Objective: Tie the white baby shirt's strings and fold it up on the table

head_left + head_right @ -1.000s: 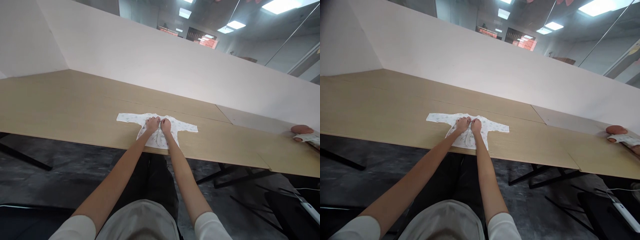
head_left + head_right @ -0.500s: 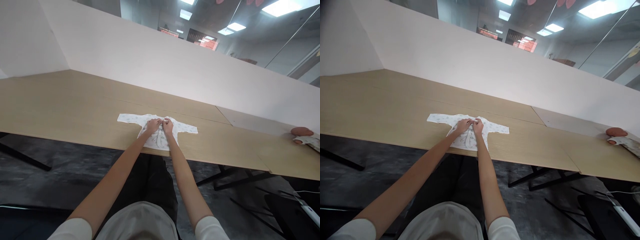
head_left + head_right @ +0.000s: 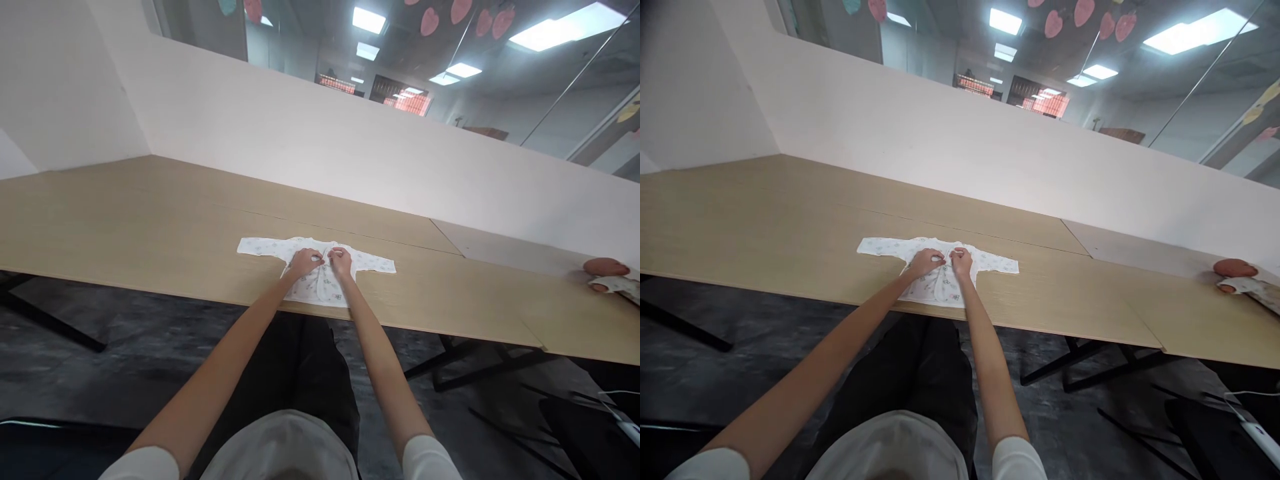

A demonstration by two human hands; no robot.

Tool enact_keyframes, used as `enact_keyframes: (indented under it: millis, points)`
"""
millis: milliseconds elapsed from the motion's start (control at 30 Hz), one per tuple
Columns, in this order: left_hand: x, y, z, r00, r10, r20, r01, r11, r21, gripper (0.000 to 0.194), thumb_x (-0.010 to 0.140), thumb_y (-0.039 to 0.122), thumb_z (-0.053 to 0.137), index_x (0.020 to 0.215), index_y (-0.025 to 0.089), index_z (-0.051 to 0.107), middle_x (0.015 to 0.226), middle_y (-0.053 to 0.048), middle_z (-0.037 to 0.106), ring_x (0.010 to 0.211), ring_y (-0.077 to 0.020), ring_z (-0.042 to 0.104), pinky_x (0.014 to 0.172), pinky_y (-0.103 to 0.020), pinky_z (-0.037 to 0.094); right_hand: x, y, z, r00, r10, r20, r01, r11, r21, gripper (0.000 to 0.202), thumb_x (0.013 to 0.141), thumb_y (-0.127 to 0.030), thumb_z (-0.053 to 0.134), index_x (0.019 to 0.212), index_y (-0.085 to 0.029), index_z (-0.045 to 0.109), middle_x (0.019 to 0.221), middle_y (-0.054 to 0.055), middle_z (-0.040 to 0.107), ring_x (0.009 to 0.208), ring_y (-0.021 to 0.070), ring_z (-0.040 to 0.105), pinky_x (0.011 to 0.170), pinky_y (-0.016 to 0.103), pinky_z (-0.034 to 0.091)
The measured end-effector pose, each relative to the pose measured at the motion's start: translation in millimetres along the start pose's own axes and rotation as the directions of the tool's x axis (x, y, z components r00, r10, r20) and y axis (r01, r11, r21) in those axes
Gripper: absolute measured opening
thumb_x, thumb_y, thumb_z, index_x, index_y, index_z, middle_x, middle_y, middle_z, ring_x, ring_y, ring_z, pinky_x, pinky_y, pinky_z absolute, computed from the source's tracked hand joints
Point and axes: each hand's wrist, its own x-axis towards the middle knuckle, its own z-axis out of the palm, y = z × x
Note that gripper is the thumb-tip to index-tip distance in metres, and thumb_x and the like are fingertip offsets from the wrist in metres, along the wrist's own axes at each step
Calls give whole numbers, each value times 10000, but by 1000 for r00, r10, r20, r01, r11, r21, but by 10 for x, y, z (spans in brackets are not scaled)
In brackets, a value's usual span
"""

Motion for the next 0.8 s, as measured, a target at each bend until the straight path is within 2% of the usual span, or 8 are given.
enact_keyframes:
  millis: [133,233,400,600,800]
  points:
    - [-2,-70,44,998,38,-59,-42,997,-64,204,773,375,677,853,207,761,951,-44,754,937,-208,667,918,-322,478,-153,6,-31,992,-12,129,19,999,-50,159,676,-193,554,815,-186,630,730,5,681,678,154,629,695,267,508]
    - [-7,-98,51,996,46,-77,-54,993,-107,182,754,360,689,821,206,760,927,-42,756,921,-200,672,909,-311,488,-186,-4,-32,987,-40,155,50,997,-59,170,663,-175,551,815,-190,624,740,-2,672,672,147,616,705,268,509]
    - [-26,-67,23,999,12,-48,-17,995,-102,157,760,304,660,834,217,767,976,-45,753,962,-207,664,934,-328,489,-180,-25,-37,973,-96,212,116,989,-87,251,647,-121,491,854,-201,609,704,-34,622,659,130,581,711,256,502]
    - [-18,-45,9,999,7,-52,-13,993,-119,187,761,291,635,860,198,763,975,-54,749,941,-207,662,931,-328,492,-201,-38,-66,977,-105,186,126,986,-109,211,656,-127,468,828,-211,555,770,-18,625,730,138,591,765,269,503]
    - [-31,-67,4,995,92,-45,-99,980,-173,204,738,225,600,867,201,757,975,-37,747,942,-190,661,945,-322,491,-192,-37,-82,987,-79,142,90,994,-69,240,642,-132,459,854,-212,540,790,-11,626,742,141,598,770,270,500]
